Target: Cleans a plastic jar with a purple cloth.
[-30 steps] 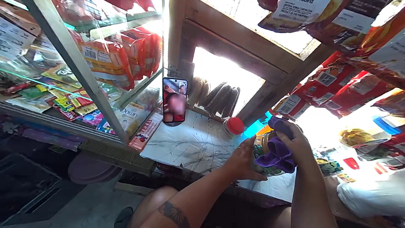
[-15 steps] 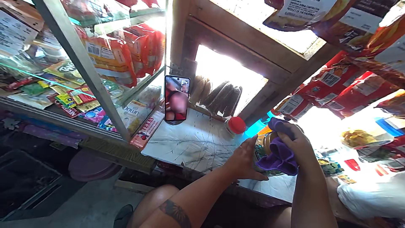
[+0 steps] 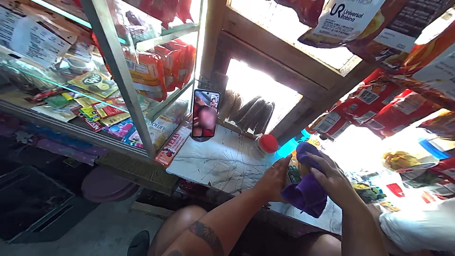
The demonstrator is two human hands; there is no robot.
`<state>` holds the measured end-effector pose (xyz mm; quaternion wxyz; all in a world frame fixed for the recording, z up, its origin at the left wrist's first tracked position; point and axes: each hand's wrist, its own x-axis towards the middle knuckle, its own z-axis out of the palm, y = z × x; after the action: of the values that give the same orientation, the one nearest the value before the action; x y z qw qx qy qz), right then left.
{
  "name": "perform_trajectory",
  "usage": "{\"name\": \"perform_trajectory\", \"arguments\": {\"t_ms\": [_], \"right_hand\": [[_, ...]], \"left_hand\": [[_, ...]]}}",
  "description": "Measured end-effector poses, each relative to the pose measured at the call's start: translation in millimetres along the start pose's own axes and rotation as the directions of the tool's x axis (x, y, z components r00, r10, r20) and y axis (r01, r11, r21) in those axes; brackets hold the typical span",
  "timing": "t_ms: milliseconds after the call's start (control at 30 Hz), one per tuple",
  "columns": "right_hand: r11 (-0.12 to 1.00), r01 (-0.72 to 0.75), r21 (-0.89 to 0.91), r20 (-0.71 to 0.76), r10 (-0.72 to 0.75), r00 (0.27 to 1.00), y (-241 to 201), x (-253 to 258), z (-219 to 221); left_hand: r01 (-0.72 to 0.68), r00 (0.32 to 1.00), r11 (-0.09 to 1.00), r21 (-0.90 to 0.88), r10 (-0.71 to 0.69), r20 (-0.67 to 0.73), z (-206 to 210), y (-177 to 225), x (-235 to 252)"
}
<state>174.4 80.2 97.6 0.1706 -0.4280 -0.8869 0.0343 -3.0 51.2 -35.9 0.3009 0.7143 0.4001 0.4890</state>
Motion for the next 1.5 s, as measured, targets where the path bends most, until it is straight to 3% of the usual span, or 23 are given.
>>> {"name": "perform_trajectory", "arguments": {"t_ms": [200, 333, 567, 700, 1000, 1167, 1233, 1267, 1333, 1367, 1433, 1500], "right_hand": [[0.97, 0.145, -0.193, -0.163, -0.177, 0.971, -20.3, -40.0, 13.8], [0.932, 0.256, -0.257, -0.149, -0.3, 0.942, -26.6, -56.5, 21.0], [0.947, 0.223, -0.233, -0.104, -0.252, 0.962, -37.4, -57.7, 6.1], [0.961, 0.146, -0.234, -0.149, -0.184, 0.971, -36.6, -48.6, 4.1], [0.998, -0.044, -0.052, -0.064, 0.041, 0.997, -30.4, -34.3, -30.0], [0.975, 0.128, 0.18, -0.089, -0.114, 0.99, 13.5, -39.7, -32.3], [0.936, 0.102, 0.336, -0.11, -0.069, 0.992, 31.8, -45.6, -27.3], [0.898, 0.021, 0.44, -0.101, 0.026, 0.995, 37.0, -51.7, -23.9], [0.737, -0.199, 0.646, -0.074, 0.32, 0.945, 31.5, -70.9, -12.9], [0.63, -0.284, 0.723, -0.069, 0.475, 0.877, 20.0, -82.0, -5.1], [0.465, -0.231, 0.854, -0.126, 0.617, 0.777, 10.2, -107.1, 22.2], [0.315, -0.092, 0.944, -0.138, 0.636, 0.759, 14.4, -128.8, 48.7]], "left_hand": [[-0.01, 1.0, 1.0, 0.013, 0.01, -0.007, 0.3, 1.1, 0.7], [-0.007, 1.0, 1.0, 0.005, 0.007, -0.007, -0.4, 4.3, 1.1], [-0.048, 0.999, 0.997, 0.061, 0.047, 0.028, 2.5, 16.1, -4.1], [-0.197, 0.98, 0.959, 0.204, 0.2, 0.008, 7.4, 23.6, -13.9], [-0.289, 0.955, 0.908, 0.303, 0.295, 0.028, 19.2, 33.2, -20.9], [-0.32, 0.942, 0.916, 0.241, 0.335, -0.023, 17.6, 29.2, -18.5], [-0.288, 0.954, 0.934, 0.21, 0.299, -0.019, 14.6, 28.4, -17.4], [-0.255, 0.965, 0.943, 0.213, 0.264, -0.013, 13.5, 28.6, -16.9], [-0.174, 0.984, 0.962, 0.211, 0.177, 0.006, 11.2, 29.2, -16.2], [-0.154, 0.987, 0.965, 0.211, 0.158, -0.001, 10.1, 27.9, -15.7], [-0.159, 0.986, 0.964, 0.211, 0.167, -0.022, 9.1, 24.9, -14.5], [-0.192, 0.978, 0.96, 0.205, 0.204, -0.041, 11.6, 23.2, -13.5]]}}
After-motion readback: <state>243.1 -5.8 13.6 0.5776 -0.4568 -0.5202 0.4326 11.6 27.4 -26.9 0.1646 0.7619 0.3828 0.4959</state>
